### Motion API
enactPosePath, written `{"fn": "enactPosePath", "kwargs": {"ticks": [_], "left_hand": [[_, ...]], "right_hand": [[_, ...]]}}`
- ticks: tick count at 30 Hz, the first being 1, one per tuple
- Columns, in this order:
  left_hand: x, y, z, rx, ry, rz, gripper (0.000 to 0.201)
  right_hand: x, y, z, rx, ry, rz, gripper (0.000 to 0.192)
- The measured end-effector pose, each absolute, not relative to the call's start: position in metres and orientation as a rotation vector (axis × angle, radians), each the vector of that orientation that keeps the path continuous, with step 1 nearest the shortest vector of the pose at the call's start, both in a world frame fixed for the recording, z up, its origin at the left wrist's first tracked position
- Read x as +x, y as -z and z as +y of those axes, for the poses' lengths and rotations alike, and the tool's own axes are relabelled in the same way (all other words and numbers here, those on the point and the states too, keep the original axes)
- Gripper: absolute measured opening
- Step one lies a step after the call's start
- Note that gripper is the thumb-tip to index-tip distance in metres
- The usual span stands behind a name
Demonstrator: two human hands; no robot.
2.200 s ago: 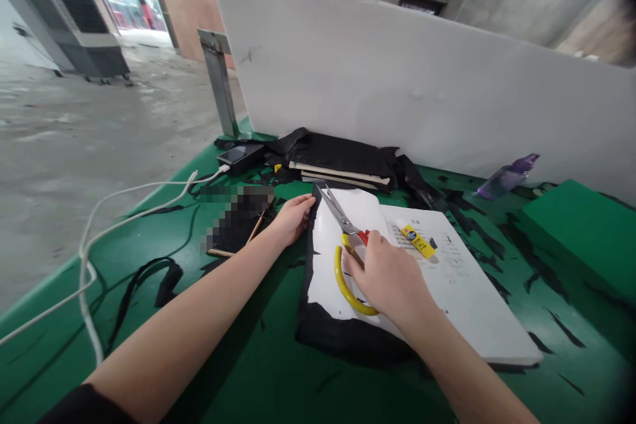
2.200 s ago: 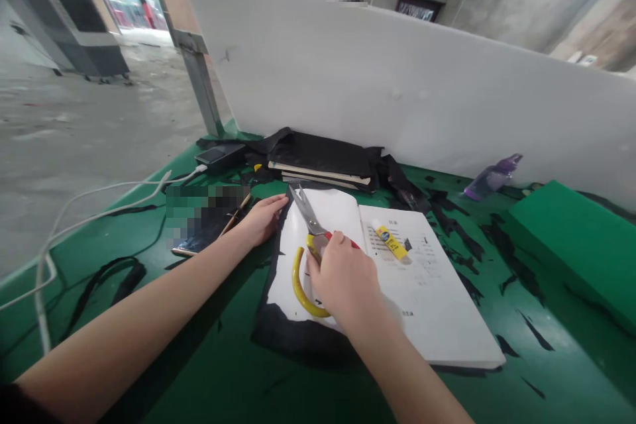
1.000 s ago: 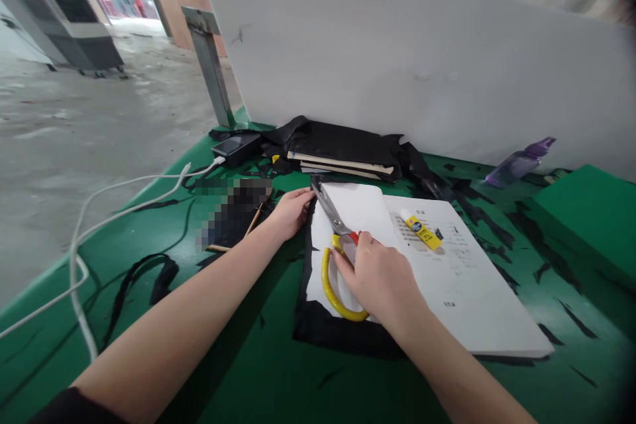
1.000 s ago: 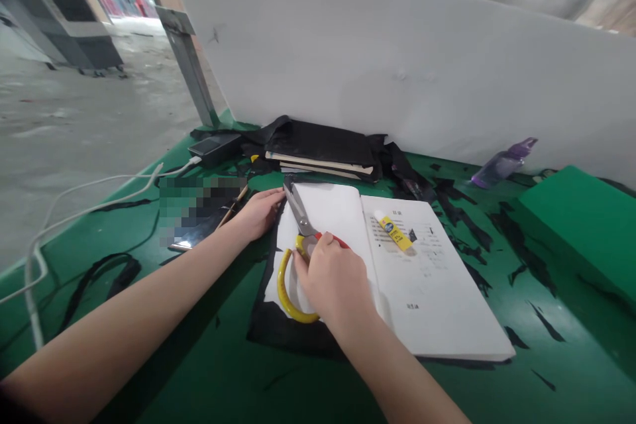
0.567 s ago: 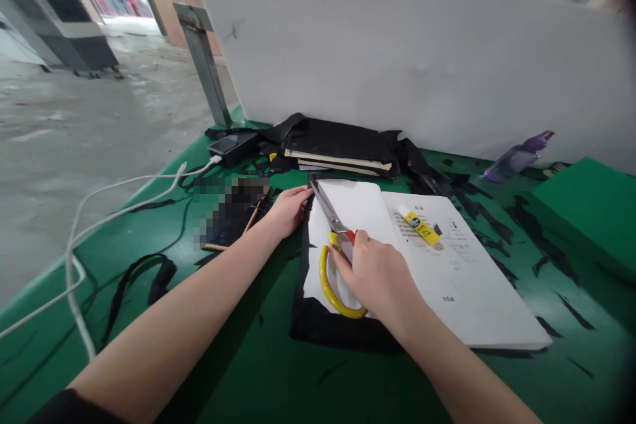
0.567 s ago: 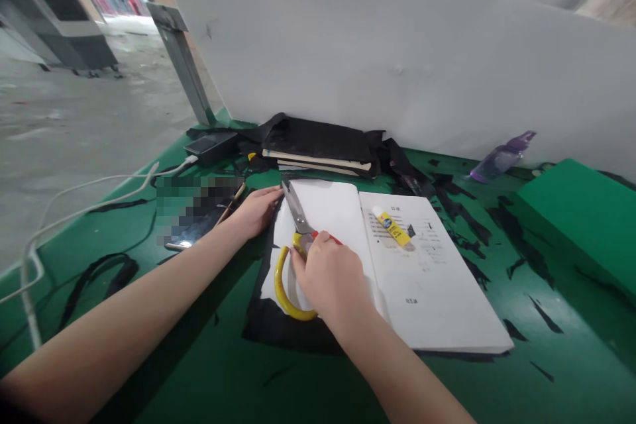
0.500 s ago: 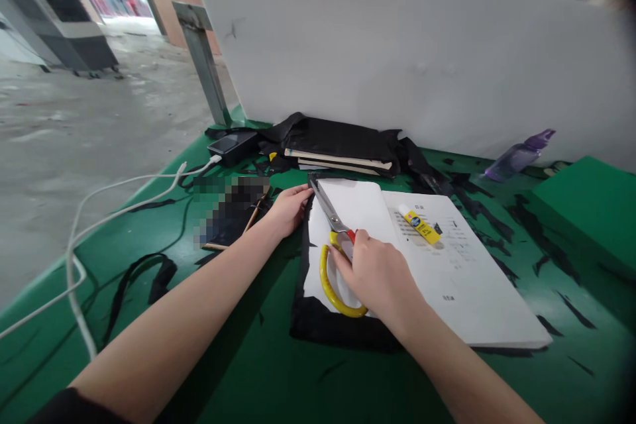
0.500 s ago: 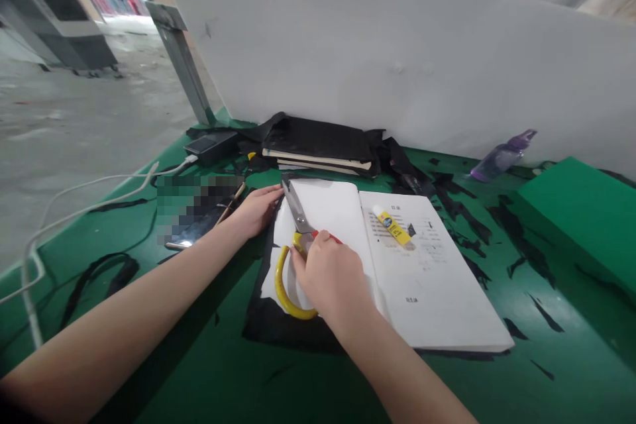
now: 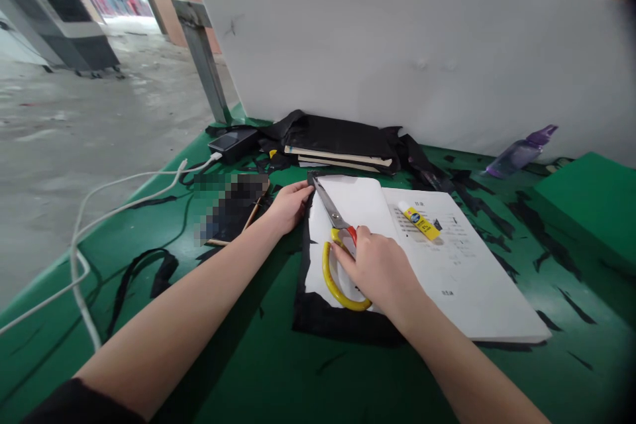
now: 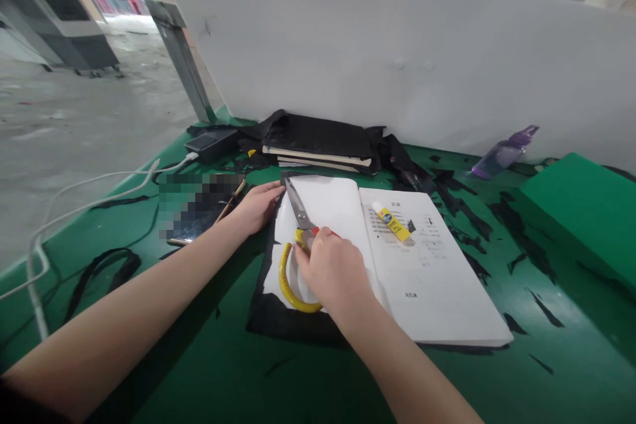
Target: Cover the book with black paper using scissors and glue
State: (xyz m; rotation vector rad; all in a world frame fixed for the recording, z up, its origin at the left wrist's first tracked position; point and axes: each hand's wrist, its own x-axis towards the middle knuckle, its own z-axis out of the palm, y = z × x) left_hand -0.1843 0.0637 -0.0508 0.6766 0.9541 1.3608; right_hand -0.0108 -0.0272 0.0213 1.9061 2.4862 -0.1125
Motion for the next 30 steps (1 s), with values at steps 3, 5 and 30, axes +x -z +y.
{"fn": "enactPosePath", "kwargs": {"ticks": [3, 5, 30], "left_hand": [[-0.184, 0.050, 0.063, 0.683, -1.363, 0.957, 0.017], [-0.184, 0.049, 0.062, 0.687, -1.362, 0.958, 0.018], [-0.183, 0.046, 0.064, 0.477, -1.403, 1.078, 0.009]], "right_hand": [[-0.010, -0.022, -0.027, 1.902, 0.110, 2.497, 0.042], [-0.009, -0.021, -0.026, 1.896, 0.103, 2.507, 0.040], [0.024, -0.024, -0.007, 2.393, 1.174, 2.741, 0.043]]}}
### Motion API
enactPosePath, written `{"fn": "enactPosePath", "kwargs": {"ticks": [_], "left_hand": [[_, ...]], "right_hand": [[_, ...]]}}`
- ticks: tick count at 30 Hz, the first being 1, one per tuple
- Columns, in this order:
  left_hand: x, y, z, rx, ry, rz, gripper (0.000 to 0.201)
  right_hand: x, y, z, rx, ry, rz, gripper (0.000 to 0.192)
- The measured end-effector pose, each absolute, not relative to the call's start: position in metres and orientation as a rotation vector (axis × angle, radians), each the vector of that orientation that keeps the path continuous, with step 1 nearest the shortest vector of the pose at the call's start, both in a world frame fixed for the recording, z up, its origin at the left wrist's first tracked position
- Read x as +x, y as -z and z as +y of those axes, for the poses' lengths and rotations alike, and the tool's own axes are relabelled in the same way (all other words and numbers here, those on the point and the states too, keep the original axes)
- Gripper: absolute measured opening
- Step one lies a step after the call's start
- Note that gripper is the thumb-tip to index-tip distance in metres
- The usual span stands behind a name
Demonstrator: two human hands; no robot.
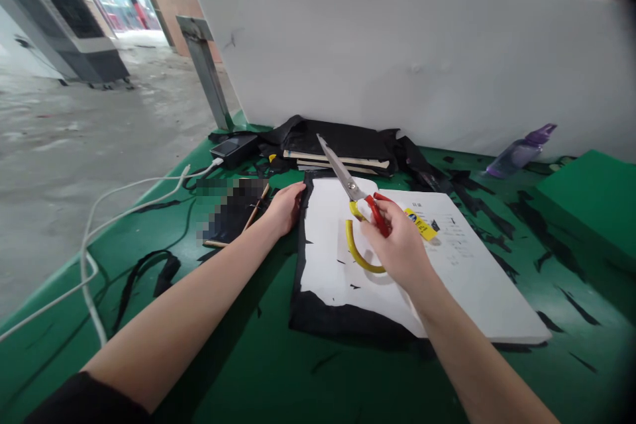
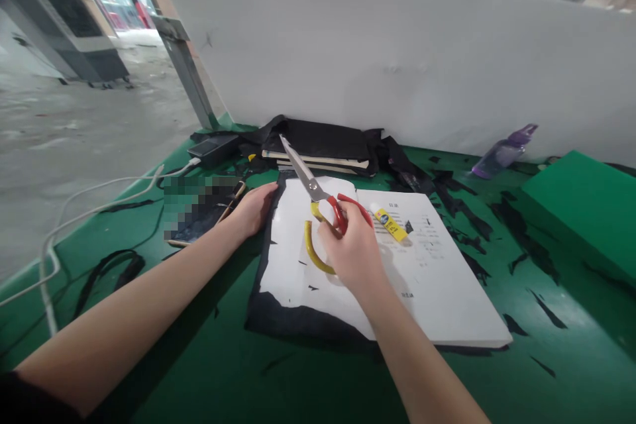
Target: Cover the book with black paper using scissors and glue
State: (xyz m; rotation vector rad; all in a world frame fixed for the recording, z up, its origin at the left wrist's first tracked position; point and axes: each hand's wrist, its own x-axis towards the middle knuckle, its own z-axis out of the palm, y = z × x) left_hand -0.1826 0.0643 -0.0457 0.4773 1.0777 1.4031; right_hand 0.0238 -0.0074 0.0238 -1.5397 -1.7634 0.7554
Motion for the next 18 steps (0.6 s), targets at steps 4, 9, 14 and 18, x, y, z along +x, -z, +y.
{"fn": "enactPosePath", "kwargs": {"ticks": [4, 9, 14, 18], "left_hand": [[-0.184, 0.047, 0.065, 0.479, -1.389, 1.074, 0.007], [-0.184, 0.046, 0.064, 0.491, -1.381, 1.060, 0.006], [-0.185, 0.046, 0.064, 0.509, -1.374, 1.046, 0.008], [-0.187, 0.051, 0.065, 0.550, -1.367, 1.026, 0.011]], "right_hand": [[0.030, -0.017, 0.002, -1.521, -0.871, -1.707, 0.036], [0.034, -0.009, 0.009, -1.518, -0.827, -1.689, 0.033], [0.031, -0.012, 0.009, -1.578, -0.780, -1.710, 0.037], [0.026, -0.021, 0.001, -1.616, -0.862, -1.731, 0.038]]}}
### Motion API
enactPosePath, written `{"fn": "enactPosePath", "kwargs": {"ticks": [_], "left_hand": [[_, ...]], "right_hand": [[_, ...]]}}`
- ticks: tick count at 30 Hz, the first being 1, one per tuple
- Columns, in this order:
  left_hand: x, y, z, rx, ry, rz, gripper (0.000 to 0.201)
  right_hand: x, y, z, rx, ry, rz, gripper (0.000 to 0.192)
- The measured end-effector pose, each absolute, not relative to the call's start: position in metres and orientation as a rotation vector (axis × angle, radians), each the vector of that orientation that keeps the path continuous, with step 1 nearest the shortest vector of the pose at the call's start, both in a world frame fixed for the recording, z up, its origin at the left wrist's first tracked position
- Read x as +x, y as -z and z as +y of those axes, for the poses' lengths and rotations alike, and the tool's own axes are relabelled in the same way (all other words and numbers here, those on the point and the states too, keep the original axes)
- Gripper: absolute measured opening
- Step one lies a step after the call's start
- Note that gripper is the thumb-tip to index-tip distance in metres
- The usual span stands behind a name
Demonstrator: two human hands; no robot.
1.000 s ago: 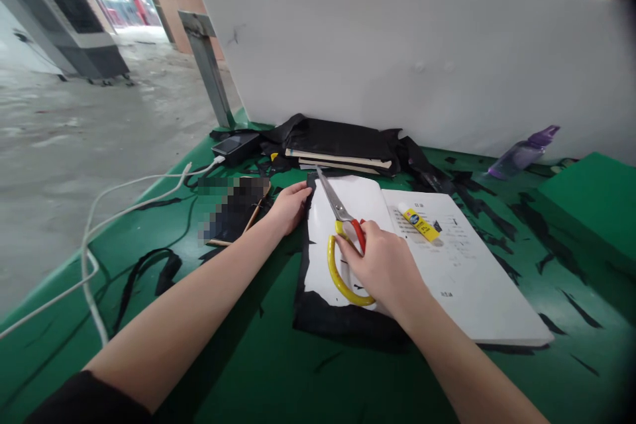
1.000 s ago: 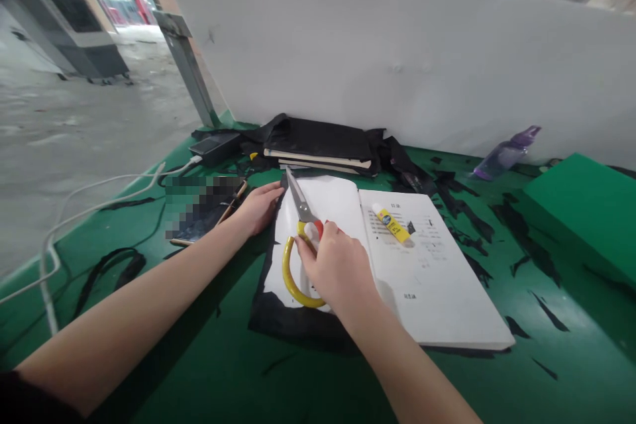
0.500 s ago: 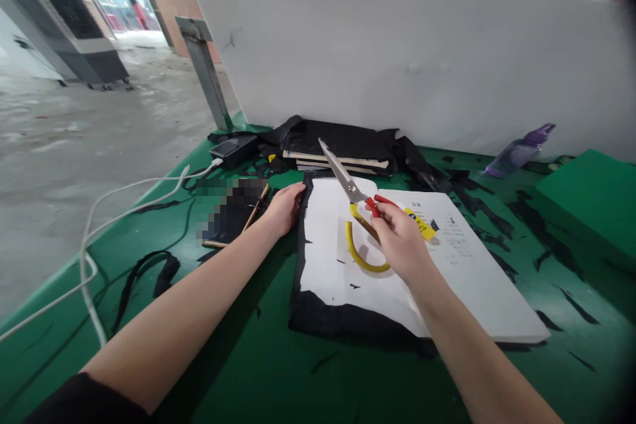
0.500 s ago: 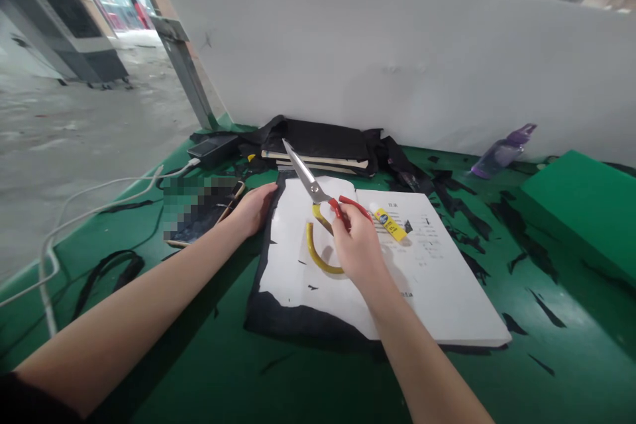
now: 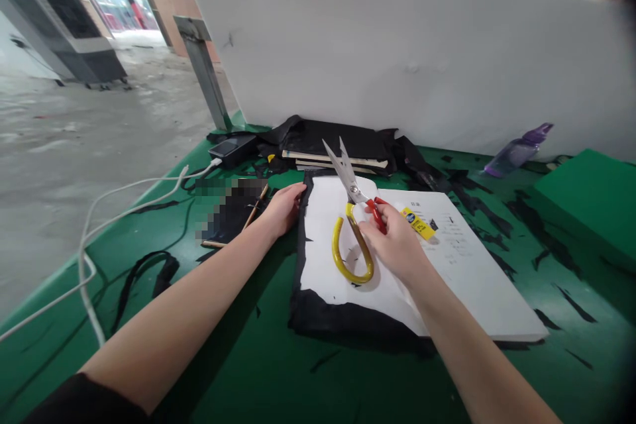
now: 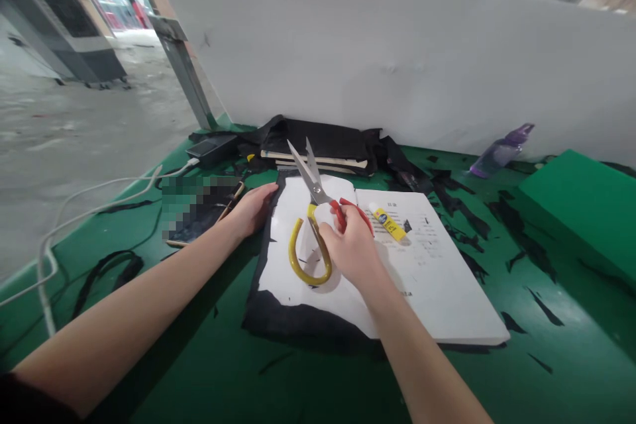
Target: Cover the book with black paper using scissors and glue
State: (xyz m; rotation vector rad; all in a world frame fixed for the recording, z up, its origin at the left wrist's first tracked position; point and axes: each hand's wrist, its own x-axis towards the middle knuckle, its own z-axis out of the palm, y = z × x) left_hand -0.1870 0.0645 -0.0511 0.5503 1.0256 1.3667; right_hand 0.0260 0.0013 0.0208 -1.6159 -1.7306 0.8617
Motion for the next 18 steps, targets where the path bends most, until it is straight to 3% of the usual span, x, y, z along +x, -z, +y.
{"fn": "enactPosePath", "kwargs": {"ticks": [6, 18], "left_hand": [[-0.191, 0.058, 0.066, 0.609, -1.349, 0.996, 0.018], [-0.189, 0.056, 0.067, 0.589, -1.366, 1.022, 0.024]], "right_hand": [[0.019, -0.027, -0.012, -1.730, -0.835, -1.938, 0.059], [0.005, -0.021, -0.028, -1.930, -0.354, -2.390, 0.051]]}}
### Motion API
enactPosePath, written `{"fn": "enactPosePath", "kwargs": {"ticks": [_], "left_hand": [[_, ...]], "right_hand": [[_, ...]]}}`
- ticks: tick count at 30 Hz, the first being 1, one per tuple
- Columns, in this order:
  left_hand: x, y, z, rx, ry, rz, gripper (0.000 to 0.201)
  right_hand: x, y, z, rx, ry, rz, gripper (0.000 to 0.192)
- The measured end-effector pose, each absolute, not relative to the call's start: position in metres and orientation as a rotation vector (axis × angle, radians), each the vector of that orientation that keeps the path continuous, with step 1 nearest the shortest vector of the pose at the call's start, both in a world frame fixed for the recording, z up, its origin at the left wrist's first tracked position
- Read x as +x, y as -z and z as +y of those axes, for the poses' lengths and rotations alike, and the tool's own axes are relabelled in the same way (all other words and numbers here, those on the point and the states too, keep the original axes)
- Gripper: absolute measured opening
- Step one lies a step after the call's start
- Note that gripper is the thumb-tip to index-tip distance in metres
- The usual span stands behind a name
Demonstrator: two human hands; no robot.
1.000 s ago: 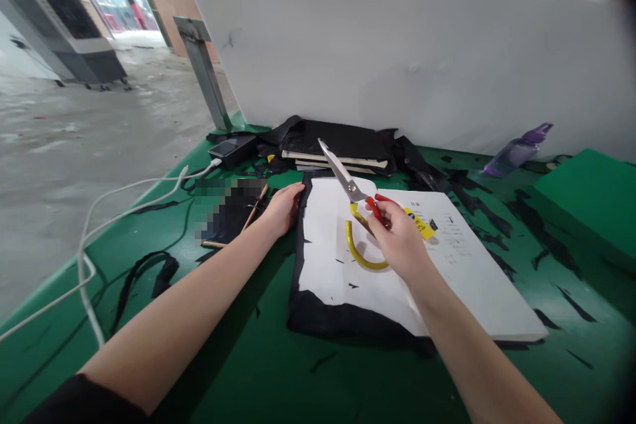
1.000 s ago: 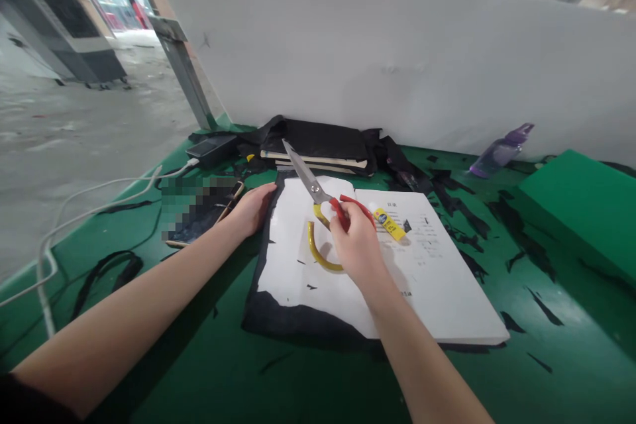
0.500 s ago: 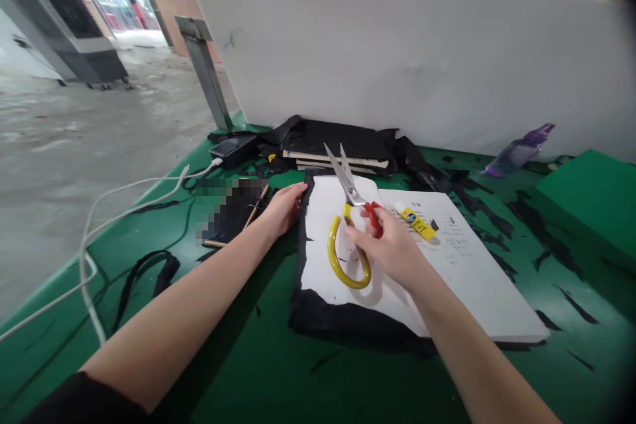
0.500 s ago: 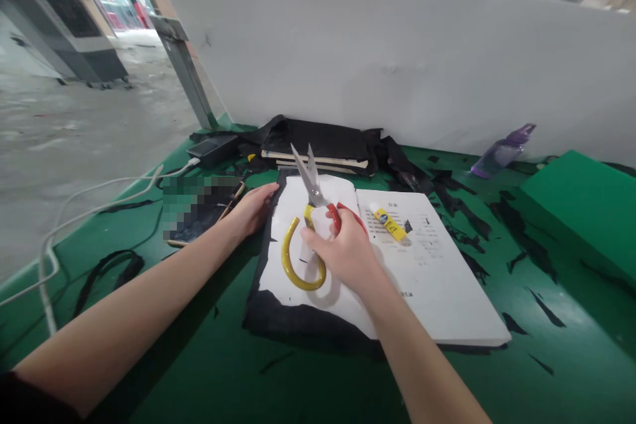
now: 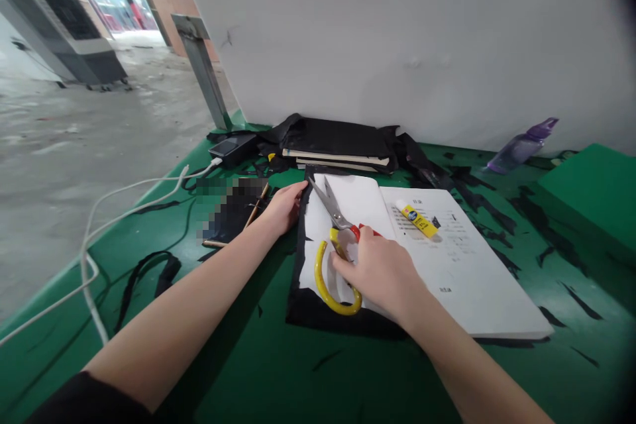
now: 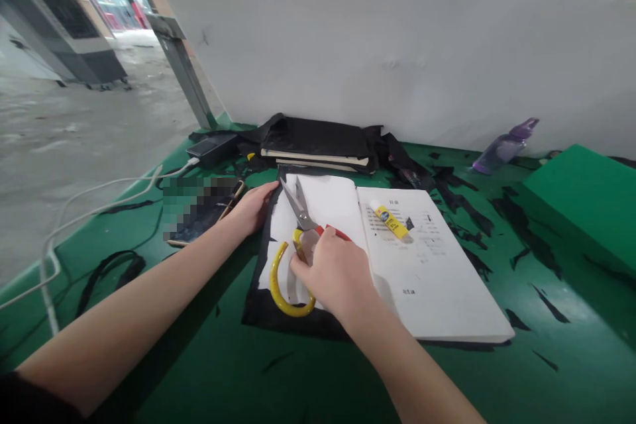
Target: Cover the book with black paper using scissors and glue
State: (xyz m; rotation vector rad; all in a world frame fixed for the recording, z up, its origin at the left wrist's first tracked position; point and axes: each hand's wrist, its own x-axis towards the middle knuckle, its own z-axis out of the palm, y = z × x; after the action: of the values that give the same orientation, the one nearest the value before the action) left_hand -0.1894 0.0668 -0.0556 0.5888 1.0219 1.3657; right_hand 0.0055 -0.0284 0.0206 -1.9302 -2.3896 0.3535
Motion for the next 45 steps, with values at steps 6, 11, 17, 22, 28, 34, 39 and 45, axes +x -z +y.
{"fn": "enactPosePath", "kwargs": {"ticks": [6, 11, 17, 22, 28, 34, 39, 45], "left_hand": [[-0.185, 0.051, 0.062, 0.612, -1.376, 1.031, 0.029], [-0.184, 0.049, 0.060, 0.624, -1.382, 1.007, 0.029], [-0.183, 0.049, 0.059, 0.640, -1.402, 0.963, 0.023], [-0.181, 0.049, 0.057, 0.686, -1.392, 0.972, 0.025], [-0.181, 0.051, 0.057, 0.741, -1.378, 1.021, 0.028], [-0.177, 0.051, 0.055, 0.800, -1.394, 1.048, 0.031], [-0.176, 0.052, 0.054, 0.849, -1.419, 1.108, 0.030], [-0.178, 0.057, 0.056, 0.895, -1.428, 1.140, 0.026]], "right_hand": [[-0.005, -0.024, -0.033, -1.900, -0.334, -2.487, 0.049], [-0.011, -0.022, -0.034, -1.853, -0.298, -2.487, 0.052], [-0.014, -0.021, -0.035, -1.843, -0.329, -2.469, 0.053], [-0.012, -0.022, -0.035, -1.834, -0.421, -2.444, 0.054], [-0.009, -0.023, -0.034, -1.811, -0.477, -2.417, 0.050], [-0.005, -0.024, -0.033, -1.837, -0.494, -2.429, 0.051], [-0.003, -0.023, -0.034, -1.832, -0.464, -2.444, 0.047], [0.002, -0.020, -0.033, -1.803, -0.474, -2.436, 0.048]]}}
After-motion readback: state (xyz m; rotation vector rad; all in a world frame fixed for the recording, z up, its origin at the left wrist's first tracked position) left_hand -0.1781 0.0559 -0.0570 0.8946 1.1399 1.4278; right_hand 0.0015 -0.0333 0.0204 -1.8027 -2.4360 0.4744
